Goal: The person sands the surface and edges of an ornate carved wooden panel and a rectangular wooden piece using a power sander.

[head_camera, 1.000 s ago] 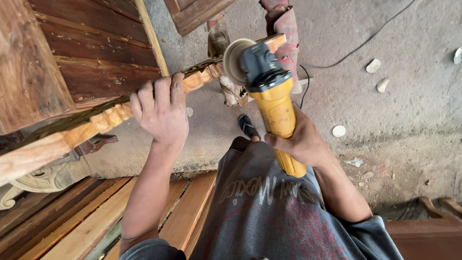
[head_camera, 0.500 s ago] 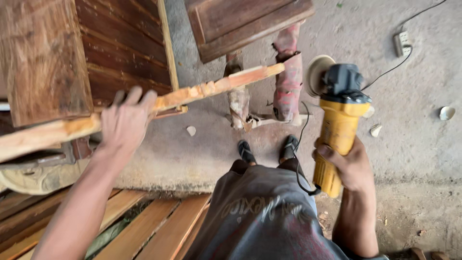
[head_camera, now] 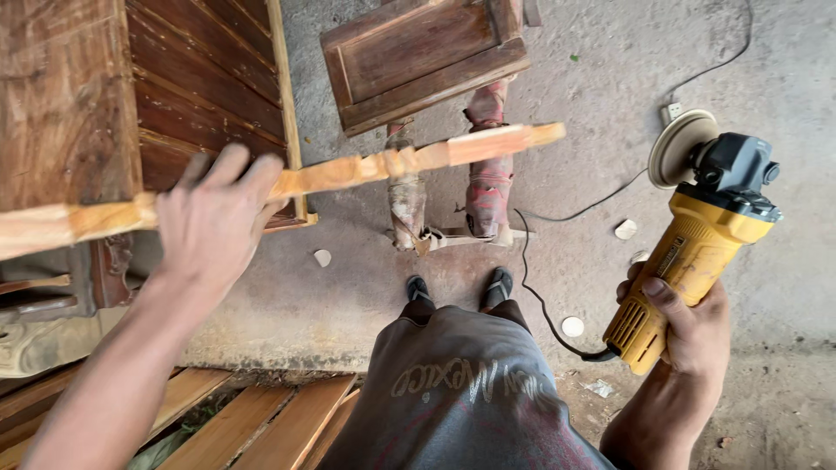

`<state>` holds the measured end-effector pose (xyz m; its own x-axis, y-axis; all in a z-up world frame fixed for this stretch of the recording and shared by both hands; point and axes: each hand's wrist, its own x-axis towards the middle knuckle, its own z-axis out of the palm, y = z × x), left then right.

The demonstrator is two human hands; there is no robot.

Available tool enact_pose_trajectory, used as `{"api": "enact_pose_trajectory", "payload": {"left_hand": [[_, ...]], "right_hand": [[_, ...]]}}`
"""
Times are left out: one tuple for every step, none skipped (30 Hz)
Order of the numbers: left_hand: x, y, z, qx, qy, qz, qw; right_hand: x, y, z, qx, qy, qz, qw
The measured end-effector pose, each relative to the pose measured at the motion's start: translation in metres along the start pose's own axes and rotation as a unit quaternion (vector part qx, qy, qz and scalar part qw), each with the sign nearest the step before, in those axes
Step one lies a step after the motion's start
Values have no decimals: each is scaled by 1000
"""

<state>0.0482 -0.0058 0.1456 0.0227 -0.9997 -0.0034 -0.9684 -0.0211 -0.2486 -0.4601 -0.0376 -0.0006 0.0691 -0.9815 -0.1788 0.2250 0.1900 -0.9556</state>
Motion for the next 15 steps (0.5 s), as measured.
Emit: {"api": "enact_pose_trajectory", "payload": {"left_hand": [[10, 7, 9, -2, 2, 0, 1000], [21, 16, 22, -23, 43, 19, 999], [31, 24, 36, -44, 83, 37, 995], [40, 35, 52, -55, 87, 43, 994], [50, 45, 69, -67, 91, 49, 992], [63, 55, 87, -79, 106, 58, 990], [76, 63, 106, -90, 120, 67, 986], [90, 72, 125, -92, 125, 67, 986], [104, 79, 143, -129, 86, 51, 987], [110, 86, 160, -167, 45, 35, 984], [112, 86, 174, -170, 46, 35, 984], [114, 82, 187, -210, 91, 47, 972], [116, 79, 199, -249, 134, 59, 957], [119, 77, 209, -253, 129, 58, 957], [127, 74, 217, -257, 73, 42, 963]], "right_hand": [[-1, -3, -2, 3, -1, -6, 1000], [0, -5, -2, 6, -5, -11, 1000], [0, -6, -2, 4, -8, -13, 1000], [0, -7, -2, 0, -6, -14, 1000], [-1, -9, -3, -3, -4, -16, 1000], [-2, -10, -5, -5, -3, -17, 1000], [-4, -11, -5, -5, 1, -9, 1000], [-3, -11, -5, -4, 6, -5, 1000], [-3, -11, -4, -6, 6, -9, 1000], [-5, -12, -4, -7, 5, -4, 1000], [-6, -13, -5, -8, 4, 1, 1000], [-6, -13, -5, -10, 8, -1, 1000], [-6, -12, -5, -34, 0, -1, 999], [-7, -12, -4, -58, -10, 7, 998], [-7, -12, -2, -61, -9, 12, 998]]}}
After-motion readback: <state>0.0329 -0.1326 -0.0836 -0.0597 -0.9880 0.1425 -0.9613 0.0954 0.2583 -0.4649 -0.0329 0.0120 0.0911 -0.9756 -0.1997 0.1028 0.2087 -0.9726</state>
